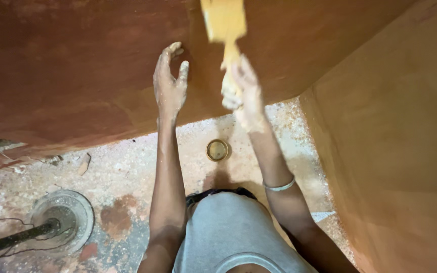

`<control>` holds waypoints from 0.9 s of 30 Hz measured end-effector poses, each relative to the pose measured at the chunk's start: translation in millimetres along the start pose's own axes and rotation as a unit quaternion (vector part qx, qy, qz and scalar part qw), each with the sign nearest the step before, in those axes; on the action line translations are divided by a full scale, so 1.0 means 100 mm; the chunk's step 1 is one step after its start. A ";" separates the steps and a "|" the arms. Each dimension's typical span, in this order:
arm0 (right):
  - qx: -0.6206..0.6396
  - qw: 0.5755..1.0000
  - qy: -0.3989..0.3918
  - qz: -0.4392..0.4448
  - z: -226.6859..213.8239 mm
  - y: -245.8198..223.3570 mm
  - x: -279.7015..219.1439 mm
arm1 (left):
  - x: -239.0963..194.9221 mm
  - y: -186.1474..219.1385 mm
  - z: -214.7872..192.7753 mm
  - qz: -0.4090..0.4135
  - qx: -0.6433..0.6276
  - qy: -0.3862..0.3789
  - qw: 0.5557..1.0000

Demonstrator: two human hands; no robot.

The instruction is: The person paints a wall with a yellowish-brown liquid using a wide brush. They repeatedly dip the brush into a small metal container on the floor and apply the liquid to the wall surface in vertical strokes.

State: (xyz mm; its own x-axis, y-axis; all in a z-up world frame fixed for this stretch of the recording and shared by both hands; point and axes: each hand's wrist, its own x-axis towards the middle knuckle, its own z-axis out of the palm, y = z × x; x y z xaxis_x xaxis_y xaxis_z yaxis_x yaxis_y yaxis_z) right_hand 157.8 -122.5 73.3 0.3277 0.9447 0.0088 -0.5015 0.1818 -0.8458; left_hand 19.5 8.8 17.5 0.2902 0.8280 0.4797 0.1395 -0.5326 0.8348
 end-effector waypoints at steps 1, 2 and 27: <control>0.004 1.000 0.012 0.021 -0.13 0.22 -0.02 | 0.00 0.00 0.00 -0.001 -0.005 -0.003 1.000; 0.009 0.999 0.024 0.042 -0.27 0.47 -0.10 | 0.01 0.00 -0.01 -0.002 -0.009 -0.005 1.000; 0.027 0.999 -0.024 -0.002 0.12 -0.17 0.07 | 0.15 -0.13 0.13 -0.022 -0.023 0.008 0.999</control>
State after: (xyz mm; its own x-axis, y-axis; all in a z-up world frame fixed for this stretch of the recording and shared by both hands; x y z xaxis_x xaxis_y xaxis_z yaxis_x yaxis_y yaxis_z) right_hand 159.2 -115.4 93.9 0.2912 0.9559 0.0389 -0.5439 0.1989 -0.8152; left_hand 34.2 26.0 10.0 0.2698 0.8536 0.4457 0.1080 -0.4867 0.8668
